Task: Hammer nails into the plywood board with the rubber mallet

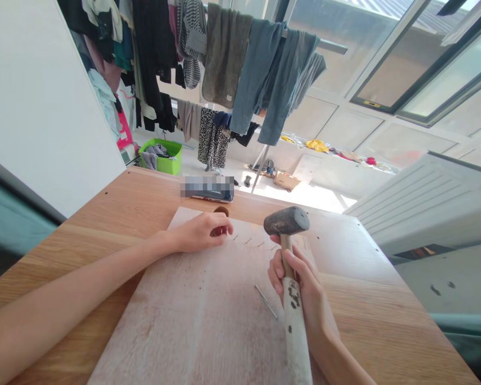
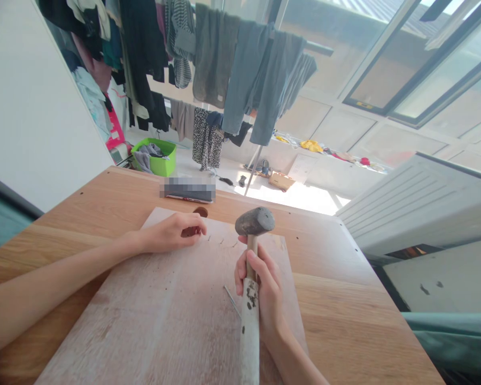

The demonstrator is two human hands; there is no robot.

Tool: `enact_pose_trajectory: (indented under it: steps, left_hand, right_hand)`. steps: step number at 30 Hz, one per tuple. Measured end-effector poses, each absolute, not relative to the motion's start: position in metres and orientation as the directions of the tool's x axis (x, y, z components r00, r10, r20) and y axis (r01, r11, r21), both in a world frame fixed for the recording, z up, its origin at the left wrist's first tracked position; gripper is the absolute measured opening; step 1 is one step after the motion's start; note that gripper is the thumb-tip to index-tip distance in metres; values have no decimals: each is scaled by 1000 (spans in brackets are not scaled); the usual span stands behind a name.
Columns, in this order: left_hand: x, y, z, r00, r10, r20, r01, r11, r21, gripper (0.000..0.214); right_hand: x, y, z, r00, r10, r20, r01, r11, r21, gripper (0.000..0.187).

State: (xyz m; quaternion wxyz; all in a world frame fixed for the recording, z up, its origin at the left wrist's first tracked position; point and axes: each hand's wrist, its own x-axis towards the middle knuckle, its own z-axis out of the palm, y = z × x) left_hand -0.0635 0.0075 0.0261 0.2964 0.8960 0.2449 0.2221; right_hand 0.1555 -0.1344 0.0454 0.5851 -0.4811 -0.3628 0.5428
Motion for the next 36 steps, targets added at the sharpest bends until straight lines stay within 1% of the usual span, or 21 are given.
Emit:
enact_pose_trajectory:
  steps: [2, 4, 10, 12, 16, 21, 24, 29, 31, 34, 36]
  left_hand:
    - [-64, 9, 22, 757, 607, 241, 275, -631, 725, 16]
    - [-64, 10, 21, 758, 613, 223, 253, -592, 765, 17]
    - [-66, 10, 23, 752, 624, 212, 238, -557, 796, 16]
    - [-66, 11, 22, 755, 623, 204, 236, -548, 802, 16]
    - [-66, 11, 22, 746, 632, 210, 241, -550, 800, 16]
    - [-66, 10, 21, 738, 649, 184, 240, -507, 828, 27]
    - [-66, 10, 22, 736, 654, 175, 254, -506, 824, 26]
    - [-65, 9, 25, 716, 678, 167, 301, -516, 802, 19]
    - [-65, 9, 25, 710, 684, 166, 308, -514, 801, 20]
    - [-65, 9, 23, 712, 679, 176, 296, -518, 803, 23]
    - [-65, 10, 22, 720, 671, 181, 288, -525, 801, 24]
  right_hand:
    - [156, -134, 45, 147, 984, -102, -287, -56, -956, 30]
    - [156, -134, 45, 145, 984, -102, -291, -57, -955, 31]
    - [154, -132, 46, 127, 987, -102, -309, -58, -949, 32]
    - [152, -132, 46, 73, 992, -105, -330, -76, -941, 31]
    - [150, -131, 44, -123, 989, -86, -370, -127, -921, 36]
    - [146, -132, 43, -317, 945, -86, -359, -203, -911, 44]
    - [144, -132, 41, -393, 916, -79, -356, -230, -906, 45]
    - [142, -132, 38, -455, 888, -72, -353, -254, -900, 48]
    - [141, -132, 37, -468, 880, -82, -348, -269, -898, 45]
    - [139, -133, 38, -446, 891, -82, -365, -265, -892, 30]
    - [139, -133, 40, -414, 907, -79, -375, -249, -893, 29]
